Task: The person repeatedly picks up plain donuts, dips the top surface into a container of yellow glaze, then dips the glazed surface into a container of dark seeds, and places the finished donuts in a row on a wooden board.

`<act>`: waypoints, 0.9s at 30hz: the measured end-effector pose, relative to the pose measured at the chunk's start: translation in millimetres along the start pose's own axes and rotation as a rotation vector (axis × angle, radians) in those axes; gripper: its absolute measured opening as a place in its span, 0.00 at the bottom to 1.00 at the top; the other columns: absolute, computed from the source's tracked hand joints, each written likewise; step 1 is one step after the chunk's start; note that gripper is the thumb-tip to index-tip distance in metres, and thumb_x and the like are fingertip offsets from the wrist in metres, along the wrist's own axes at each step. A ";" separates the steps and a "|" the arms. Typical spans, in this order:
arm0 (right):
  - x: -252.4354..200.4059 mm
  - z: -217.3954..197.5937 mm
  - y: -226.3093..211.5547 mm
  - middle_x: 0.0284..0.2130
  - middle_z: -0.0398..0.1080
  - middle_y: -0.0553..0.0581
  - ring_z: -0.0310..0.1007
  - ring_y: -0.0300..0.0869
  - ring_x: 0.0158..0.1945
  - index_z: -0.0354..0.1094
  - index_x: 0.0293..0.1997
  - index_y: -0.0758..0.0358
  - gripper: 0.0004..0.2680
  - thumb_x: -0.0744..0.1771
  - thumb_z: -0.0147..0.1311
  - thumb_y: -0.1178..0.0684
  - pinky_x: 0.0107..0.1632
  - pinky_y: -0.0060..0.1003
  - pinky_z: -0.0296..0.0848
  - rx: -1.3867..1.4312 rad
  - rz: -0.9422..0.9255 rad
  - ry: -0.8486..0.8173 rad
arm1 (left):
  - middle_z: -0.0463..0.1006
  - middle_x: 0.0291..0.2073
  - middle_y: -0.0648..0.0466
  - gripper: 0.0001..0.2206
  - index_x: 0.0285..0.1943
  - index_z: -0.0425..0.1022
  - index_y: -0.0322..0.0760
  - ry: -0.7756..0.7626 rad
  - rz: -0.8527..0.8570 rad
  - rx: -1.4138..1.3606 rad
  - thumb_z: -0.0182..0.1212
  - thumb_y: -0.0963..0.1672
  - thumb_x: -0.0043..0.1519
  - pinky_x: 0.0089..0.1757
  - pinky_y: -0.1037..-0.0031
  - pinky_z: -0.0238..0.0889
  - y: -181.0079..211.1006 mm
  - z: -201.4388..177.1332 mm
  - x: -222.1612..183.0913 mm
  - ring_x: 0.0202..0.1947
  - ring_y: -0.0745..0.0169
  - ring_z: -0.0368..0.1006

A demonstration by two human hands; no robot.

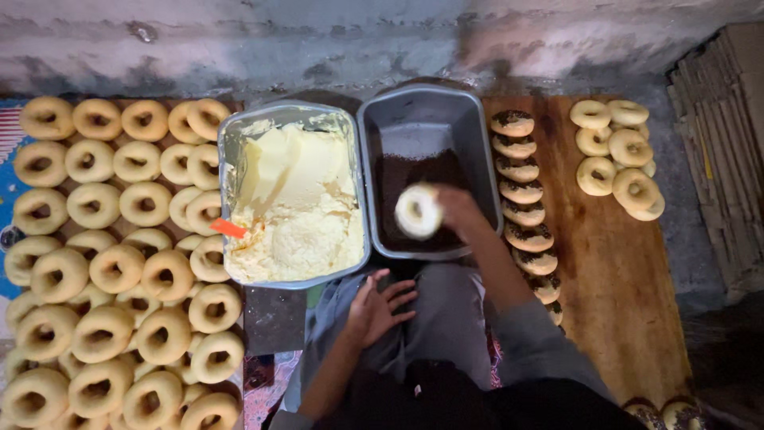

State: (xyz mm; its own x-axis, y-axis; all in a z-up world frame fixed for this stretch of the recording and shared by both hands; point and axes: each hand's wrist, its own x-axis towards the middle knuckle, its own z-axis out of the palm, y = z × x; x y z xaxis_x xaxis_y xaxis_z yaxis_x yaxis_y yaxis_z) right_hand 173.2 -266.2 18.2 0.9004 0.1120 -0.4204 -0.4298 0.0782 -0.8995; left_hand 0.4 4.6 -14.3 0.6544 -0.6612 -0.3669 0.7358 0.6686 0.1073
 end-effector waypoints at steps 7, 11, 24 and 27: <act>72.1 27.9 47.7 0.45 0.77 0.59 0.78 0.40 0.46 0.71 0.57 0.64 0.19 0.60 0.64 0.60 0.47 0.38 0.76 -0.328 -0.256 -0.067 | 0.67 0.67 0.40 0.21 0.65 0.63 0.55 -0.045 -0.056 0.059 0.50 0.58 0.66 0.58 0.42 0.61 10.2 -1.5 13.0 0.65 0.41 0.65; 42.0 43.2 48.4 0.41 0.79 0.56 0.76 0.50 0.44 0.79 0.49 0.49 0.12 0.61 0.64 0.54 0.47 0.47 0.74 -1.273 -0.511 0.110 | 0.67 0.67 0.40 0.21 0.65 0.64 0.55 -0.086 -0.064 0.029 0.50 0.58 0.67 0.59 0.42 0.60 9.5 -5.6 8.3 0.66 0.41 0.63; -51.1 -121.8 28.4 0.49 0.76 0.58 0.77 0.47 0.53 0.67 0.57 0.64 0.14 0.65 0.49 0.58 0.57 0.47 0.76 0.770 -0.125 0.130 | 0.67 0.67 0.40 0.21 0.66 0.64 0.54 -0.065 -0.098 0.005 0.49 0.56 0.67 0.58 0.40 0.60 19.3 0.8 10.5 0.65 0.42 0.64; -48.7 -170.6 3.1 0.50 0.75 0.58 0.75 0.48 0.52 0.66 0.61 0.65 0.11 0.70 0.50 0.59 0.55 0.46 0.75 0.759 -0.362 0.087 | 0.66 0.67 0.40 0.21 0.67 0.63 0.54 -0.105 -0.105 -0.026 0.48 0.55 0.68 0.59 0.40 0.59 22.0 3.7 10.6 0.66 0.42 0.64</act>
State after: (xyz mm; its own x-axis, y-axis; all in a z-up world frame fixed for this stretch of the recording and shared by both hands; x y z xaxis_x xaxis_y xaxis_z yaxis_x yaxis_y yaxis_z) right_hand 139.5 -440.5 15.7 0.9800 -0.1225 -0.1570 -0.0145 0.7423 -0.6699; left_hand 24.2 11.1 -12.4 0.5894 -0.7593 -0.2757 0.7975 0.6013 0.0491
